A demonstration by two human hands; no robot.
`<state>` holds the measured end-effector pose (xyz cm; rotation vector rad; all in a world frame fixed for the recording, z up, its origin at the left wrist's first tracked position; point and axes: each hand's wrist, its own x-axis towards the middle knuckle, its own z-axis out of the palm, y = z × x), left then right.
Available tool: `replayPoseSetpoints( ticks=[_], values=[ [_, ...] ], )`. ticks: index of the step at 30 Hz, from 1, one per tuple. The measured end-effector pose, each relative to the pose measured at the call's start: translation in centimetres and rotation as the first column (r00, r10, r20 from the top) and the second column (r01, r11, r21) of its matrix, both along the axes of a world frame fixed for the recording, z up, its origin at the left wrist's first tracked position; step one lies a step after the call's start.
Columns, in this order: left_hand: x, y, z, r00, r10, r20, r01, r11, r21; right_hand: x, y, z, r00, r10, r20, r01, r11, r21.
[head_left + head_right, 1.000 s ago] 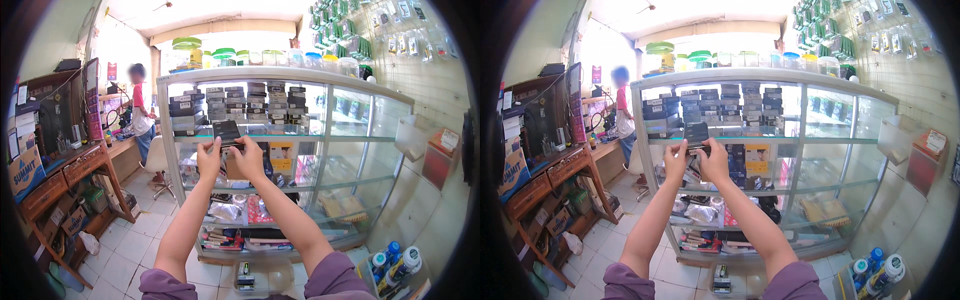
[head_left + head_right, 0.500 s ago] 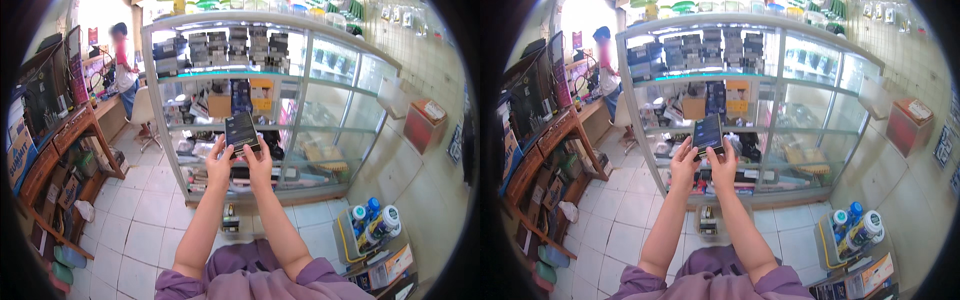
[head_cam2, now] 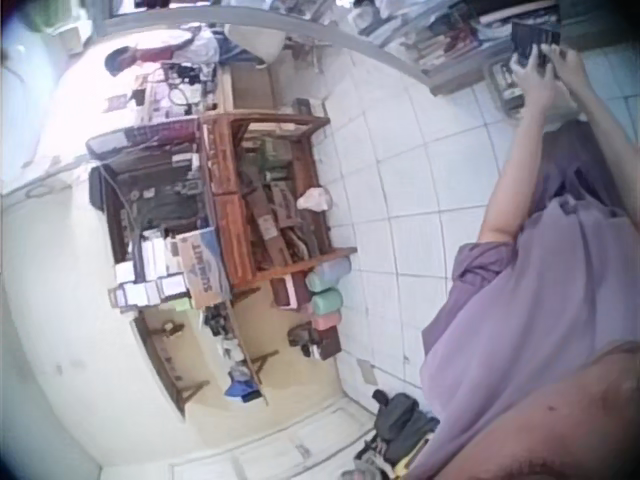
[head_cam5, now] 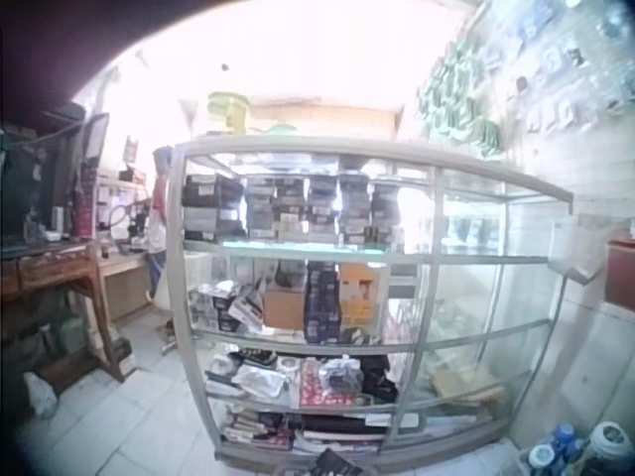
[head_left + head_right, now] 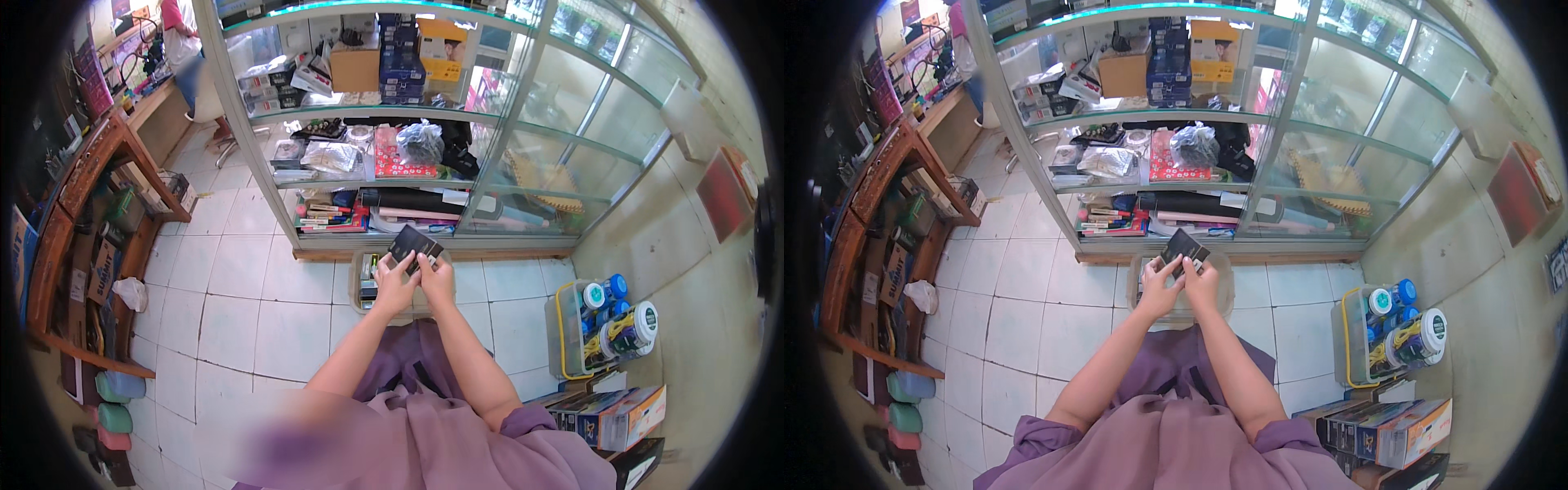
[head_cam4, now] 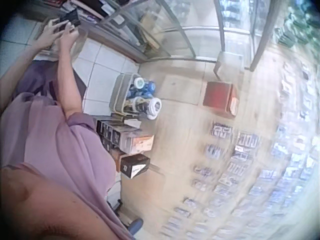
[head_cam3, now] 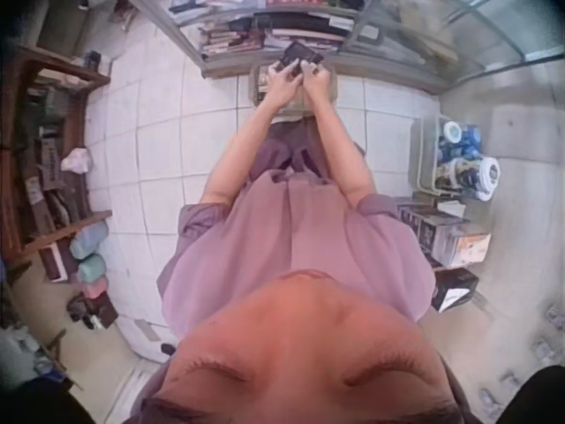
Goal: The person takes boxed accessories from the shelves of a glass display cabinet and arranges them into a plastic bin.
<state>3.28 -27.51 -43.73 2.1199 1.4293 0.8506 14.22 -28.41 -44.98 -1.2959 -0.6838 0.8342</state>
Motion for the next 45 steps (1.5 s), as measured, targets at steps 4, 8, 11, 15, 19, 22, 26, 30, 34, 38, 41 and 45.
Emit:
replayPoseSetpoints(
  ticks=[4, 8, 11, 15, 19, 22, 26, 30, 34, 38, 41, 45],
  values=[
    [0.5, 2.1, -4.3, 0.961, -0.141, 0.236, 0.215, 0.922, -0.323, 1.9, 1.6, -5.4, 0.992, 0.097, 0.076, -0.079, 0.974, -0.212],
    [0.6, 5.0, -12.0, 0.884, -0.058, 0.464, 0.264, 0.88, -0.394, 2.2, 4.1, -9.2, 0.925, 0.272, 0.264, -0.156, 0.908, -0.389],
    [1.1, 6.8, -13.9, 0.93, -0.012, 0.368, 0.215, 0.829, -0.517, 2.6, 5.9, -11.4, 0.974, 0.224, 0.018, -0.199, 0.897, -0.394],
    [0.4, 9.7, -15.4, 0.922, 0.01, 0.387, 0.238, 0.775, -0.586, 2.8, 8.5, -13.5, 0.96, 0.28, 0.012, -0.245, 0.86, -0.447],
    [0.1, 12.7, -16.8, 0.967, -0.053, 0.25, 0.176, 0.849, -0.498, 3.1, 11.1, -15.6, 0.91, 0.336, 0.243, -0.199, 0.868, -0.456],
    [-0.9, 14.7, -18.7, 0.981, -0.052, 0.186, 0.149, 0.818, -0.556, 2.6, 12.4, -16.9, 0.886, 0.379, 0.265, -0.214, 0.844, -0.492],
    [-1.5, 15.9, -20.0, 0.997, -0.017, 0.076, 0.062, 0.761, -0.646, 2.2, 13.4, -18.4, 0.87, 0.46, 0.177, -0.289, 0.766, -0.574],
    [-0.9, 15.5, -18.8, 0.997, -0.048, -0.059, 0.009, 0.843, -0.537, 2.6, 13.5, -21.9, 0.852, 0.487, 0.192, -0.286, 0.74, -0.608],
    [-1.9, 14.5, -19.4, 0.998, -0.015, -0.055, -0.013, 0.877, -0.481, 1.1, 13.0, -22.9, 0.833, 0.479, 0.279, -0.254, 0.777, -0.576],
    [-1.7, 13.9, -19.2, 0.999, 0.046, -0.024, -0.051, 0.91, -0.412, 0.9, 12.7, -23.6, 0.837, 0.45, 0.313, -0.214, 0.794, -0.569],
    [-1.8, 13.7, -19.1, 0.995, 0.098, -0.018, -0.097, 0.915, -0.392, -0.1, 12.7, -23.2, 0.834, 0.432, 0.343, -0.187, 0.807, -0.561],
    [-2.4, 13.7, -19.1, 0.987, 0.143, -0.075, -0.16, 0.918, -0.362, -0.7, 13.1, -22.7, 0.799, 0.483, 0.359, -0.21, 0.782, -0.586]
  ],
)
